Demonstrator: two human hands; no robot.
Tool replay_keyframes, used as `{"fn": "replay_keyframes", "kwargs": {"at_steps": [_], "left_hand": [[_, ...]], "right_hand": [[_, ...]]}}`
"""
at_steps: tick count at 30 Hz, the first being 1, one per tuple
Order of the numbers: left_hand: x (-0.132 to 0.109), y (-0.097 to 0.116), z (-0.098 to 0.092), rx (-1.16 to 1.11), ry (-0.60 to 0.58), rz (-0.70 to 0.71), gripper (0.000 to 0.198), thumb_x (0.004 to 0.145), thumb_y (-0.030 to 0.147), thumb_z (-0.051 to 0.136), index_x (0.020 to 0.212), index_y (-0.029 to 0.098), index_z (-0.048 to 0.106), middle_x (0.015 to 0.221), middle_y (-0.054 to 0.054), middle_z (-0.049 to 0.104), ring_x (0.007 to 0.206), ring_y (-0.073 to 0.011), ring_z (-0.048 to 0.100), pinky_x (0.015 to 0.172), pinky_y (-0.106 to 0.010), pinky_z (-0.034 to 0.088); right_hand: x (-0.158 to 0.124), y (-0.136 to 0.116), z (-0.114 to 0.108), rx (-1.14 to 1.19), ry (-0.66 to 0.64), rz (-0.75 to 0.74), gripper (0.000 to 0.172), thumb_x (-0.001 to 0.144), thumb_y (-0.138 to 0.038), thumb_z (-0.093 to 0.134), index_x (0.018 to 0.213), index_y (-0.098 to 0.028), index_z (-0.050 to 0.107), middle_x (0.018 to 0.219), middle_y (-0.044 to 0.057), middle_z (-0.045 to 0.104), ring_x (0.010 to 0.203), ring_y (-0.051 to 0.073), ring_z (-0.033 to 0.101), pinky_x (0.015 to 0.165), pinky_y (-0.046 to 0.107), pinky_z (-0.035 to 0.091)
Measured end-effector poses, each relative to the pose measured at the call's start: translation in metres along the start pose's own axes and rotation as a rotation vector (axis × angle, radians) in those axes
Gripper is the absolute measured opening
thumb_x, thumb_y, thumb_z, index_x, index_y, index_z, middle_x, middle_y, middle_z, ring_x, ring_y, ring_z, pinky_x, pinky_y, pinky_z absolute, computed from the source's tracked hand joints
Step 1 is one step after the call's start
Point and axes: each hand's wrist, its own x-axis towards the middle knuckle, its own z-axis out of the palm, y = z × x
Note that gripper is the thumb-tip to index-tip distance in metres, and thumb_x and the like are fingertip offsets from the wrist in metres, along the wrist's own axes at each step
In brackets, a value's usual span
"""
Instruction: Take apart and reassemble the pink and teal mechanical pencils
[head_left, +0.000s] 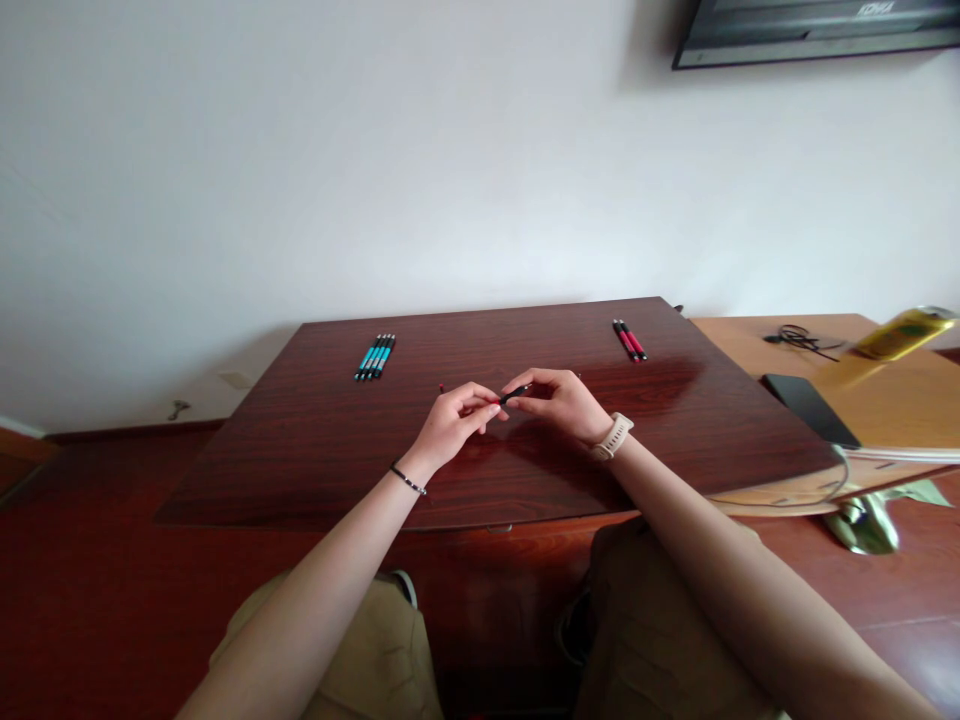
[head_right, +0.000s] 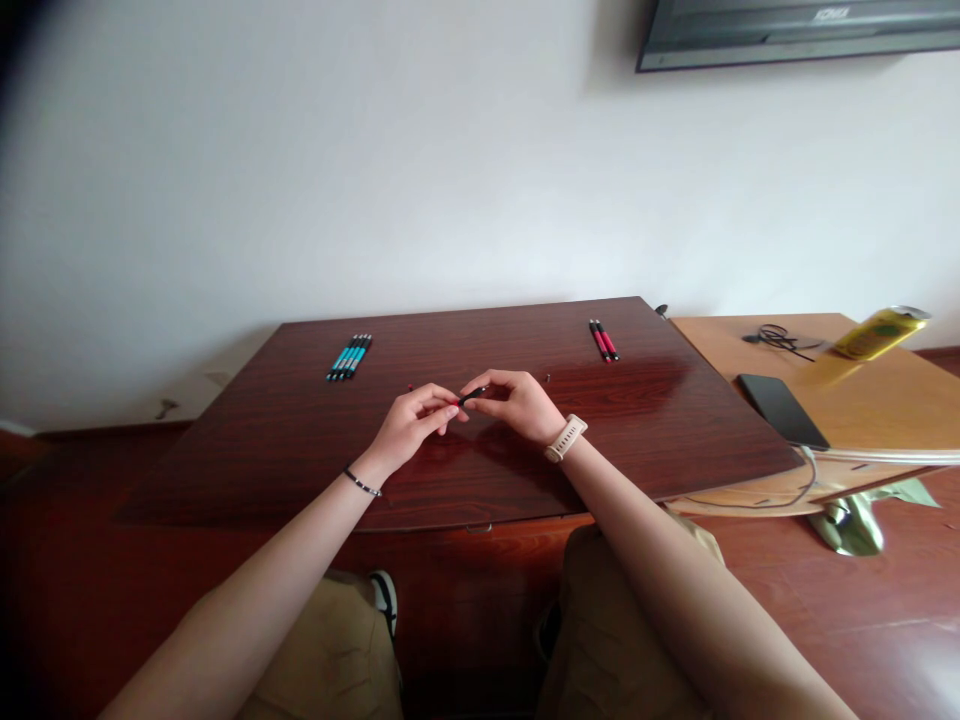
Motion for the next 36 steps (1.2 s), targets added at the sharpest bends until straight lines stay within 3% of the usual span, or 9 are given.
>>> {"fn": "replay_keyframes", "kwargs": {"at_steps": [3, 7, 12, 14, 17, 22, 27, 32, 36], "left_hand": [[0.001, -0.003, 0.0, -0.008, 0.005, 0.011, 0.025, 0.095, 0.04, 0.075, 0.105, 0.018, 0.069, 0.098, -0.01, 0.082, 0.084, -0.0189, 0.073, 0.065, -0.027, 0.05], [0.001, -0.005, 0.0, 0.016, 0.019, 0.02, 0.023, 0.096, 0.039, 0.075, 0.104, 0.018, 0.071, 0.098, -0.009, 0.082, 0.088, -0.0202, 0.075, 0.066, -0.027, 0.051], [0.002, -0.006, 0.0, 0.044, 0.063, 0.029, 0.022, 0.096, 0.037, 0.074, 0.107, 0.018, 0.072, 0.098, -0.009, 0.082, 0.09, -0.0208, 0.076, 0.072, -0.029, 0.055], [0.002, -0.007, 0.0, 0.045, 0.06, 0.03, 0.022, 0.096, 0.037, 0.074, 0.107, 0.018, 0.072, 0.098, -0.009, 0.082, 0.091, -0.0212, 0.076, 0.075, -0.03, 0.056], [0.002, -0.007, 0.0, 0.038, 0.046, 0.032, 0.021, 0.097, 0.037, 0.074, 0.106, 0.018, 0.072, 0.098, -0.009, 0.082, 0.092, -0.0215, 0.077, 0.078, -0.031, 0.057], [0.002, -0.006, 0.002, 0.025, 0.037, 0.027, 0.021, 0.095, 0.037, 0.076, 0.104, 0.018, 0.072, 0.1, -0.009, 0.082, 0.093, -0.0229, 0.078, 0.083, -0.034, 0.059], [0.002, -0.009, 0.002, 0.022, 0.047, 0.02, 0.024, 0.092, 0.037, 0.079, 0.105, 0.018, 0.073, 0.103, -0.009, 0.082, 0.097, -0.0237, 0.079, 0.088, -0.035, 0.06], [0.002, -0.009, 0.003, 0.007, 0.034, 0.035, 0.024, 0.093, 0.04, 0.078, 0.101, 0.018, 0.073, 0.101, -0.009, 0.082, 0.097, -0.0241, 0.08, 0.093, -0.038, 0.06], [0.002, -0.008, 0.004, 0.028, 0.061, 0.034, 0.027, 0.089, 0.042, 0.083, 0.099, 0.018, 0.074, 0.101, -0.008, 0.082, 0.098, -0.024, 0.079, 0.095, -0.039, 0.061]], "right_hand": [[-0.001, -0.002, 0.003, -0.055, 0.013, 0.041, 0.03, 0.087, -0.048, 0.085, 0.098, -0.021, 0.082, 0.1, 0.006, 0.082, 0.093, 0.023, 0.074, 0.088, 0.035, 0.056], [-0.003, -0.005, 0.004, -0.227, 0.037, 0.09, 0.038, 0.094, -0.056, 0.075, 0.08, -0.02, 0.077, 0.075, 0.002, 0.074, 0.071, 0.017, 0.063, 0.068, 0.03, 0.048], [-0.002, -0.005, -0.004, -0.178, 0.013, 0.047, 0.036, 0.088, -0.05, 0.083, 0.11, -0.022, 0.079, 0.103, 0.004, 0.08, 0.086, 0.02, 0.07, 0.078, 0.031, 0.052], [-0.002, -0.004, -0.007, -0.146, -0.016, 0.038, 0.035, 0.088, -0.049, 0.082, 0.11, -0.022, 0.078, 0.107, 0.005, 0.081, 0.09, 0.021, 0.072, 0.083, 0.032, 0.054], [-0.003, -0.004, -0.008, -0.155, -0.029, 0.073, 0.032, 0.092, -0.053, 0.078, 0.096, -0.021, 0.079, 0.093, 0.005, 0.081, 0.083, 0.02, 0.071, 0.078, 0.032, 0.053], [-0.005, -0.006, -0.006, -0.216, -0.062, 0.118, 0.051, 0.102, -0.062, 0.062, 0.074, -0.02, 0.071, 0.065, 0.002, 0.071, 0.061, 0.017, 0.064, 0.065, 0.03, 0.048], [-0.004, -0.006, -0.007, -0.181, -0.054, 0.067, 0.038, 0.091, -0.057, 0.079, 0.102, -0.021, 0.078, 0.094, 0.004, 0.081, 0.081, 0.019, 0.071, 0.074, 0.03, 0.053], [-0.004, -0.005, -0.008, -0.217, -0.107, 0.113, 0.051, 0.103, -0.062, 0.06, 0.075, -0.02, 0.07, 0.066, 0.002, 0.072, 0.062, 0.016, 0.065, 0.067, 0.029, 0.05], [-0.004, -0.004, -0.007, -0.164, -0.082, 0.102, 0.038, 0.094, -0.059, 0.074, 0.099, -0.021, 0.076, 0.084, 0.003, 0.079, 0.076, 0.019, 0.071, 0.072, 0.03, 0.053]]}}
